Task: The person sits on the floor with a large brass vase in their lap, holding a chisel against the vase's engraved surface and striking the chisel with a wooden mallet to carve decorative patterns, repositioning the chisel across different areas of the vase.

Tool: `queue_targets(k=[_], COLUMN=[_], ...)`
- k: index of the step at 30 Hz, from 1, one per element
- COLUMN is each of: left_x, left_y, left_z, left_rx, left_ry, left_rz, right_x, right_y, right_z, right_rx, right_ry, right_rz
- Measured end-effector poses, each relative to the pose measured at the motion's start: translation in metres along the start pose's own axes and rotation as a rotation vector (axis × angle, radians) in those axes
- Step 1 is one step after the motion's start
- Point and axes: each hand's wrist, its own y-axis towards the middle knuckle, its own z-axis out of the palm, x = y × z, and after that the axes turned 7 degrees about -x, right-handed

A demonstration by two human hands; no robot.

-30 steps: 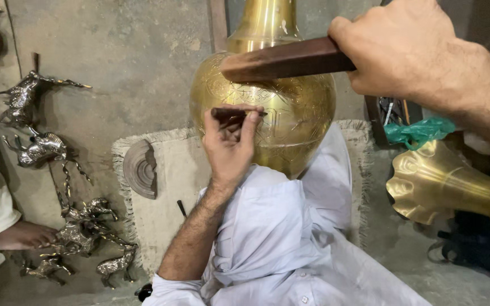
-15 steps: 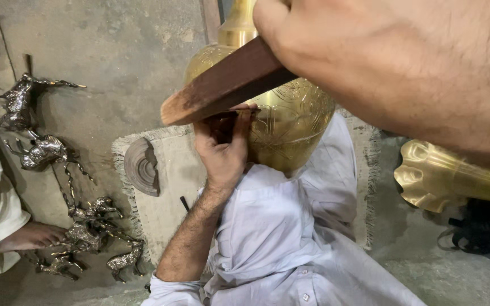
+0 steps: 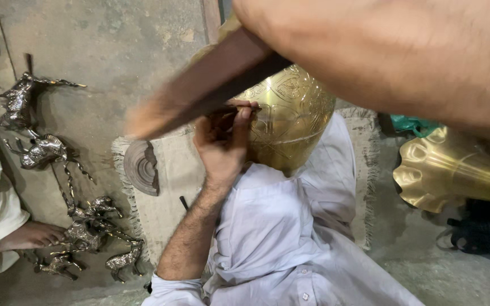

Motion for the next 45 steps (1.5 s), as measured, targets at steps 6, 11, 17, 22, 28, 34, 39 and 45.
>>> queue_targets(k=[6, 11, 17, 22, 28, 34, 39, 45], left_x=[0.001, 0.003, 0.008, 0.011, 0.008, -0.01, -0.025, -0.031], left_y=[0.008, 0.013, 0.021, 0.027, 0.041, 0.054, 0.066, 0.078], left_z=[0.001, -0.005, -0.009, -0.013, -0.015, -0.008, -0.006, -0.004], left_rx=[0.033, 0.104, 0.134, 0.168, 0.269, 0.384, 0.495, 0.629], left_ry=[-0.014, 0.018, 0.122, 0.24, 0.335, 0.412, 0.559, 0.526], left_rz=[-0.027, -0.003, 0.03, 0.047, 0.157, -0.033, -0.003, 0.098], right_x=[-0.002, -0.004, -0.007, -0.009, -0.015, -0.028, -0.029, -0.024], right_y=[-0.007, -0.003, -0.002, 0.002, -0.003, -0.025, -0.049, -0.076], right_z=[0.024, 0.025, 0.028, 0.03, 0.04, 0.073, 0.096, 0.111], right_rx=[-0.007, -0.002, 0.083, 0.016, 0.456, -0.011, -0.008, -0.201], right_ry=[0.099, 0.089, 0.023, 0.163, 0.127, 0.482, 0.44, 0.422], right_rz=[0.062, 0.072, 0.093, 0.135, 0.304, 0.246, 0.323, 0.368])
